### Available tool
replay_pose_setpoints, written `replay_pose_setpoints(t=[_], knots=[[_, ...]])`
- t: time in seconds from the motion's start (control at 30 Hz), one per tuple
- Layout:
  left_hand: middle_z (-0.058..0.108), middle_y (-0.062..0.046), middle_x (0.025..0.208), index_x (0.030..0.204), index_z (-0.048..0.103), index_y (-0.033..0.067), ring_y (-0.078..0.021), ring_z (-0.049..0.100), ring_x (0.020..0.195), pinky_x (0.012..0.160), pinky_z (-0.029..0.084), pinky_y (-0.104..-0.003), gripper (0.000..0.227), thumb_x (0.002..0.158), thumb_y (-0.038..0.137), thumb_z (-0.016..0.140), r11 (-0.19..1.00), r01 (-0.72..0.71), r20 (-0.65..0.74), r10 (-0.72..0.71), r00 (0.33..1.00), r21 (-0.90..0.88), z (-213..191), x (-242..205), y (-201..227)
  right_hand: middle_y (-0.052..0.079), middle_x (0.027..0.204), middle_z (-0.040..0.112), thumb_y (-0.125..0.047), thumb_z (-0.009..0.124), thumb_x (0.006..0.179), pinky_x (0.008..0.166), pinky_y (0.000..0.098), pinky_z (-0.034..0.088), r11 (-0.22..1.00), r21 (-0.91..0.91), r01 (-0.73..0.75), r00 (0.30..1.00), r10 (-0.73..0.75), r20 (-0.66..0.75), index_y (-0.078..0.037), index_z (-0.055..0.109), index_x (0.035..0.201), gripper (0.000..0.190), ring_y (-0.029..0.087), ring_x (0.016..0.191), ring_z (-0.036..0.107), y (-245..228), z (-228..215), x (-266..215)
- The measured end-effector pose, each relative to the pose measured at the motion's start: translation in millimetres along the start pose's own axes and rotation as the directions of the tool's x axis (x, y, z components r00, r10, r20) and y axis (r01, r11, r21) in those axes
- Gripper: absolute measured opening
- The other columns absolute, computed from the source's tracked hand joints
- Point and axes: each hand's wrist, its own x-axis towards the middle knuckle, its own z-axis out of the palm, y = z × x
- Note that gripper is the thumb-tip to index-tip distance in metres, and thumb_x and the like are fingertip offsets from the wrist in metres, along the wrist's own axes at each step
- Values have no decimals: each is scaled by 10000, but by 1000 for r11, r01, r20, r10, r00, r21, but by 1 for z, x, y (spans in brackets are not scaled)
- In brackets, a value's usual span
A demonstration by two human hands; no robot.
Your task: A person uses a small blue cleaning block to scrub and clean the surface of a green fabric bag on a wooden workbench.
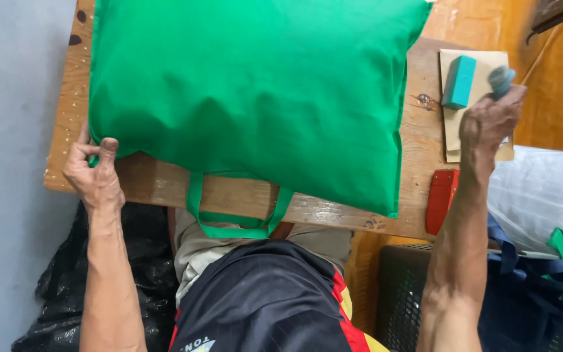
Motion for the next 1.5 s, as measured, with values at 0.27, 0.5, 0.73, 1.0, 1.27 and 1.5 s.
replay_pose_setpoints(t=[0.27,0.5,0.73,1.0,1.27,1.5], knots=[[506,-159,1109,1215,352,71,-244,574,861,672,462,-368,642,951,433,812,999,-4,75,7,997,-40,28,5,24,178,965,695,-271,515,1062,711,510,452,835,280,-474,818,300,490,-72,447,1232,271,372,804,648,-160,-44,-130],[640,-221,1211,1367,574,67,-323,593,1192,1008,431,-548,516,941,166,849,997,-71,183,65,981,26,77,9,30,261,898,641,-189,508,1079,733,575,497,932,317,-174,985,168,46,-48,456,1164,173,525,880,648,-105,40,-108],[643,-256,1221,1430,554,90,-412,617,1140,832,554,-586,568,961,213,850,1000,-13,144,11,990,13,92,14,33,251,949,635,-67,569,1033,800,541,508,951,307,25,999,-9,-54,-12,510,1162,152,500,930,651,-92,31,-89],[468,-188,1247,1409,486,70,-419,518,1064,1007,406,-526,837,888,467,1008,875,-167,-259,309,915,453,71,-43,65,165,908,642,-63,556,1059,791,424,546,822,540,178,980,-198,-20,-42,680,1314,284,328,771,660,-201,-53,-138],[705,-175,979,1254,615,-16,-248,757,810,623,617,-366,470,876,150,839,894,445,410,-388,826,-49,106,-126,40,1,872,544,-203,651,1002,701,347,535,674,704,225,801,-539,260,-274,673,1364,369,234,749,618,-294,-14,-209],[753,-196,946,1183,637,-6,-259,770,847,683,604,-349,279,954,129,724,891,444,421,-438,794,88,98,-119,37,3,845,503,-302,558,1037,648,388,543,719,562,410,708,-639,301,-336,671,1299,287,243,735,621,-317,5,-203]])
